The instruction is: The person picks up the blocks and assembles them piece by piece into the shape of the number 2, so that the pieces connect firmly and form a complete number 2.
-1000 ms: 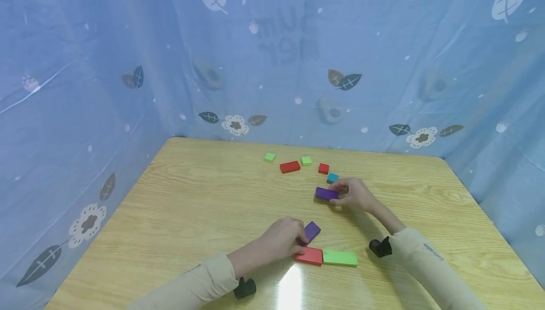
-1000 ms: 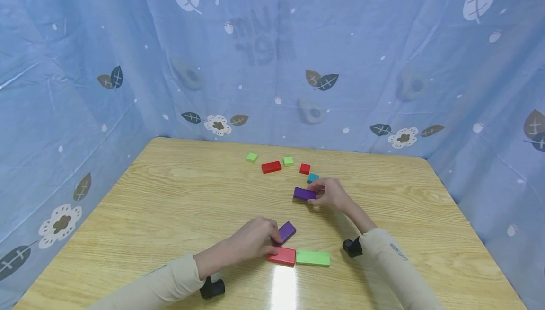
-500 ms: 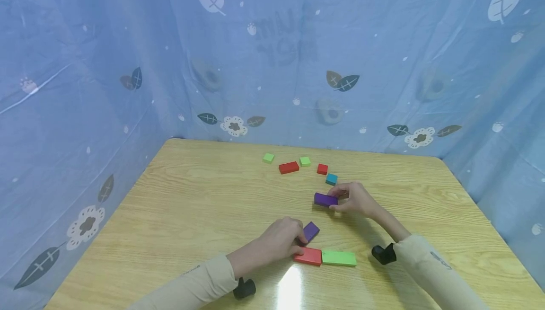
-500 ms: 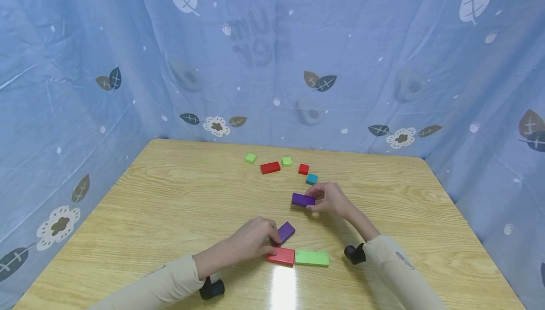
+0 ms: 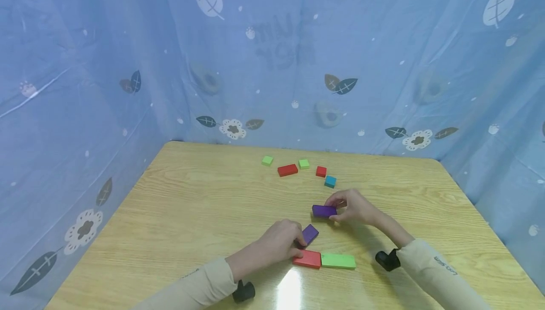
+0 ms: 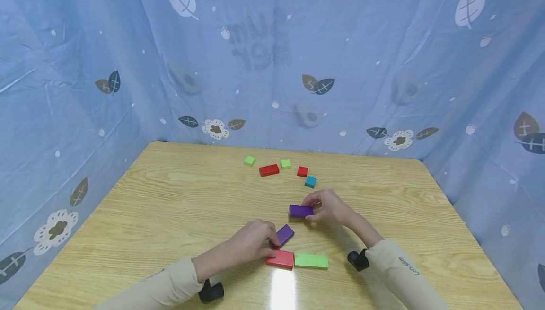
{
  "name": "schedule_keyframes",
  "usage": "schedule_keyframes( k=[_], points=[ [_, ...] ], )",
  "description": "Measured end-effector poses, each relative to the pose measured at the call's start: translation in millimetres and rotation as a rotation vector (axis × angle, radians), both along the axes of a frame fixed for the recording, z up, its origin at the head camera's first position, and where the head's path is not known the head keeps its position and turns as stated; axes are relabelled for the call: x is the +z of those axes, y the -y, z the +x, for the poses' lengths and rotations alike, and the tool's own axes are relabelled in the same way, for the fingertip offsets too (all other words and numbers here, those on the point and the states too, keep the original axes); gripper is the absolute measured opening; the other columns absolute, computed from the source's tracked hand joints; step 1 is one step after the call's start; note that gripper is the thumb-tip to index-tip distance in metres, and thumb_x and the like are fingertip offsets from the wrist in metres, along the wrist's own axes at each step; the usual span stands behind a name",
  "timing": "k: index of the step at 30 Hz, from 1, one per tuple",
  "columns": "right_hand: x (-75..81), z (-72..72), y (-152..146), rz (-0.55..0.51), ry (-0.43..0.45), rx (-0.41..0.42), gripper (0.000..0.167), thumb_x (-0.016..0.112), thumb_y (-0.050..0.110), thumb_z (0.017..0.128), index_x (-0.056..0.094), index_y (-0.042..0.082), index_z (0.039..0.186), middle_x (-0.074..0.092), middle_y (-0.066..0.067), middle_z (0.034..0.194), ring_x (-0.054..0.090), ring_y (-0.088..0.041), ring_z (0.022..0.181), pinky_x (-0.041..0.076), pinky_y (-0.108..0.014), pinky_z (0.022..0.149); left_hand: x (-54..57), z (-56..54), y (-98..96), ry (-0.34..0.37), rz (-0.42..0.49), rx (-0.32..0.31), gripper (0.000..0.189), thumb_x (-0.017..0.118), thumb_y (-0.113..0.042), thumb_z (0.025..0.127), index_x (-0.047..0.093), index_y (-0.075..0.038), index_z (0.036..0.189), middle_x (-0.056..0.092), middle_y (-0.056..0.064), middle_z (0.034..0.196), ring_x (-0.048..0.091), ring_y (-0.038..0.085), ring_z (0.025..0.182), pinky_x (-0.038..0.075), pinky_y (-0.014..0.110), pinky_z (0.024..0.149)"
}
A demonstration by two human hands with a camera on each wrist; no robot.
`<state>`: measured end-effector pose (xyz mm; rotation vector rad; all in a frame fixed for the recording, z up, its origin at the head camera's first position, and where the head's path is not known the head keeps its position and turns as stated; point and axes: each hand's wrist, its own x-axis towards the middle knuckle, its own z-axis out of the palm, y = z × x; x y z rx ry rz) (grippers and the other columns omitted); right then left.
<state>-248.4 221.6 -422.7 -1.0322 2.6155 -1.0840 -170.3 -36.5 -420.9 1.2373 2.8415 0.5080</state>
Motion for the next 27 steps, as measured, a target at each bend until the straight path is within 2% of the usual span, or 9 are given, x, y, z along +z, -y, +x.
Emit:
schedule_keyframes(
  k=[6, 15, 27],
  points=[
    [0.9, 2.2, 4.1, 0.026, -0.022, 0.066, 0.027, 0.079, 0.001, 0.073, 0.07, -0.003, 0.098, 0.07, -0.013, 0.095, 0.068, -0.024, 0.085, 0.055, -0.032, 0.076, 1.6, -1.5, -1.1, 0.003, -0.02, 0.012, 0.019, 0.083, -0.027, 0.074, 0.078, -0.017, 0.089, 0.065, -0.009, 0.079, 0.057, -0.001, 0.073, 0.043, 0.012, 0.068],
    [1.1, 1.7, 6.2, 0.073, -0.063, 0.103, 0.025, 0.079, 0.0, 0.073, 0.07, -0.001, 0.096, 0.069, -0.011, 0.095, 0.067, -0.022, 0.086, 0.056, -0.032, 0.075, 0.7, -2.4, 0.2, -0.017, -0.007, -0.006, 0.019, 0.083, -0.026, 0.073, 0.078, -0.017, 0.089, 0.066, -0.009, 0.079, 0.056, -0.001, 0.073, 0.043, 0.012, 0.067],
    [1.0, 1.2, 9.7, 0.12, -0.138, 0.175, 0.026, 0.077, -0.006, 0.071, 0.07, 0.001, 0.095, 0.069, -0.009, 0.096, 0.067, -0.021, 0.088, 0.055, -0.029, 0.077, -0.2, -1.6, -0.1, -0.009, -0.01, 0.007, 0.019, 0.084, -0.027, 0.073, 0.079, -0.016, 0.088, 0.064, -0.01, 0.078, 0.054, -0.001, 0.071, 0.041, 0.012, 0.065]
  ],
)
